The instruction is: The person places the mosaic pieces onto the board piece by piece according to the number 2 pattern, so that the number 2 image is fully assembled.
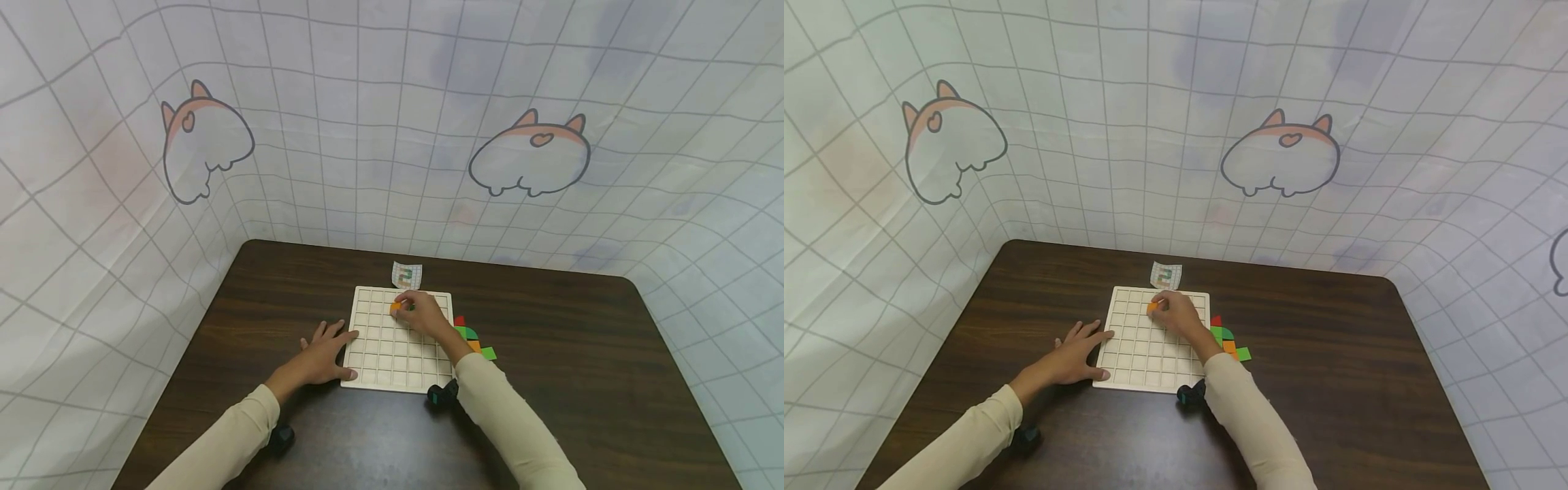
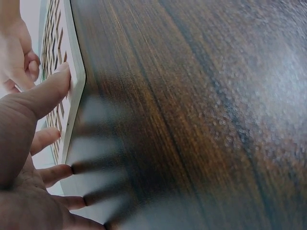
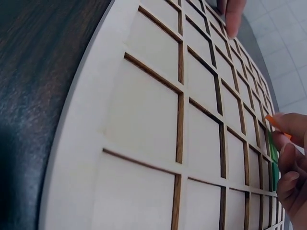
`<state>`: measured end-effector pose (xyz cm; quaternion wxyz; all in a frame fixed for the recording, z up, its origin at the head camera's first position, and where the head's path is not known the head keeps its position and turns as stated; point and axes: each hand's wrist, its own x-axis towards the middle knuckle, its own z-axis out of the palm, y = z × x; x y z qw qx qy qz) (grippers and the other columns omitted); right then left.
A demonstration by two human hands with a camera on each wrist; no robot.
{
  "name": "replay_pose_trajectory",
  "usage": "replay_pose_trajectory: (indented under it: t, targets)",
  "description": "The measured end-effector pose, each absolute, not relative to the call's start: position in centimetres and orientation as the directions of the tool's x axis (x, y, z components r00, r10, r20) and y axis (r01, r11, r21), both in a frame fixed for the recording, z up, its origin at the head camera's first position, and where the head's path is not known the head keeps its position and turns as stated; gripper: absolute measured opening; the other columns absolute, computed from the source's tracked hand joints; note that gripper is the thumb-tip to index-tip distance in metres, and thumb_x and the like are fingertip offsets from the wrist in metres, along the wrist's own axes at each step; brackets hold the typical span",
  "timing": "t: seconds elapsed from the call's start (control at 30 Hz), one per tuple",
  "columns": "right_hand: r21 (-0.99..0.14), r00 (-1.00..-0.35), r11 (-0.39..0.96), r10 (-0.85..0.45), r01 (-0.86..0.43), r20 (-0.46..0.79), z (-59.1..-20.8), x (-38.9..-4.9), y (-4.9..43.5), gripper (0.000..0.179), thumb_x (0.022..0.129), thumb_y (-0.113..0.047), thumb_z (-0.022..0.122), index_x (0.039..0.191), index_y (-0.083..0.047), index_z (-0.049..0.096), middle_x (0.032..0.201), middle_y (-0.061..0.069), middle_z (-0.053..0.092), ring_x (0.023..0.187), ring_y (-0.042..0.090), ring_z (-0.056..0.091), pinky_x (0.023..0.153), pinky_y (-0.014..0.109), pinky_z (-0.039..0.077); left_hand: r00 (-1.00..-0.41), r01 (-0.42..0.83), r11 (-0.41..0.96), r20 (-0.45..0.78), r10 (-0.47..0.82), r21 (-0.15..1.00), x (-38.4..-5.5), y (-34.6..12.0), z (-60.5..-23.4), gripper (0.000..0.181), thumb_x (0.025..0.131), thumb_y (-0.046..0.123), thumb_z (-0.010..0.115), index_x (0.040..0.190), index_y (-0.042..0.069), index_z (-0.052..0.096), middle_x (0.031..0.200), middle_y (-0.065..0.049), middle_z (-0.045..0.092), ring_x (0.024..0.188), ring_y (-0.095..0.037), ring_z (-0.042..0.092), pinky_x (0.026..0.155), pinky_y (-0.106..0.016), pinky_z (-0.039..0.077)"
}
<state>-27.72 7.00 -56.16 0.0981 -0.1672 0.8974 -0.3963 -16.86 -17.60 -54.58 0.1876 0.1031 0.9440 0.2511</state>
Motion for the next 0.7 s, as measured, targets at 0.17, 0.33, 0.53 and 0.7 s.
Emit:
replay_pose_trajectory:
  t: [0.17, 0.33, 0.53, 0.7]
  targets:
    - [-0.731, -0.925, 0.646, -0.375, -0.22, -0.052, -56.1, -27.8, 6.5, 0.025, 0.094, -0.022, 0.072, 0.116, -0.01, 0.071, 0.093, 0.002, 0.068, 0.07, 0.014, 0.053, 0.064, 0.028, 0.042, -0.909, 0.101, 0.853, -0.302, 0.289, 0.512, -16.9, -17.6, -54.6, 0.082, 0.083, 0.039, 0.083, 0.153, 0.022, 0.044, 0.165, -0.018, 0.022, 0.15, -0.054, 0.01, 0.102, -0.086, 0.014]
    - [-0.723, -0.927, 0.659, -0.369, -0.21, -0.067, -55.9, -27.8, 6.2, 0.024, 0.094, -0.022, 0.072, 0.116, -0.011, 0.072, 0.095, 0.003, 0.067, 0.073, 0.015, 0.053, 0.064, 0.028, 0.041, -0.91, 0.101, 0.852, -0.299, 0.288, 0.515, -16.9, -17.6, -54.6, 0.082, 0.082, 0.039, 0.083, 0.152, 0.022, 0.045, 0.165, -0.018, 0.023, 0.15, -0.054, 0.01, 0.102, -0.086, 0.014]
    - [-0.712, -0.929, 0.667, -0.366, -0.221, -0.055, -56.0, -27.9, 5.9, 0.025, 0.094, -0.023, 0.073, 0.115, -0.011, 0.073, 0.094, 0.002, 0.068, 0.078, 0.015, 0.057, 0.068, 0.029, 0.044, -0.91, 0.102, 0.85, -0.297, 0.29, 0.516, -16.8, -17.6, -54.6, 0.082, 0.082, 0.039, 0.083, 0.152, 0.021, 0.045, 0.165, -0.019, 0.023, 0.15, -0.054, 0.01, 0.101, -0.086, 0.015]
    - [-0.7, -0.931, 0.678, -0.362, -0.224, -0.053, -56.0, -27.9, 5.6, 0.024, 0.093, -0.023, 0.073, 0.115, -0.011, 0.073, 0.095, 0.002, 0.068, 0.082, 0.015, 0.059, 0.073, 0.031, 0.048, -0.909, 0.104, 0.849, -0.297, 0.293, 0.518, -16.9, -17.7, -54.6, 0.081, 0.083, 0.039, 0.083, 0.152, 0.022, 0.044, 0.165, -0.018, 0.022, 0.15, -0.054, 0.01, 0.102, -0.086, 0.014]
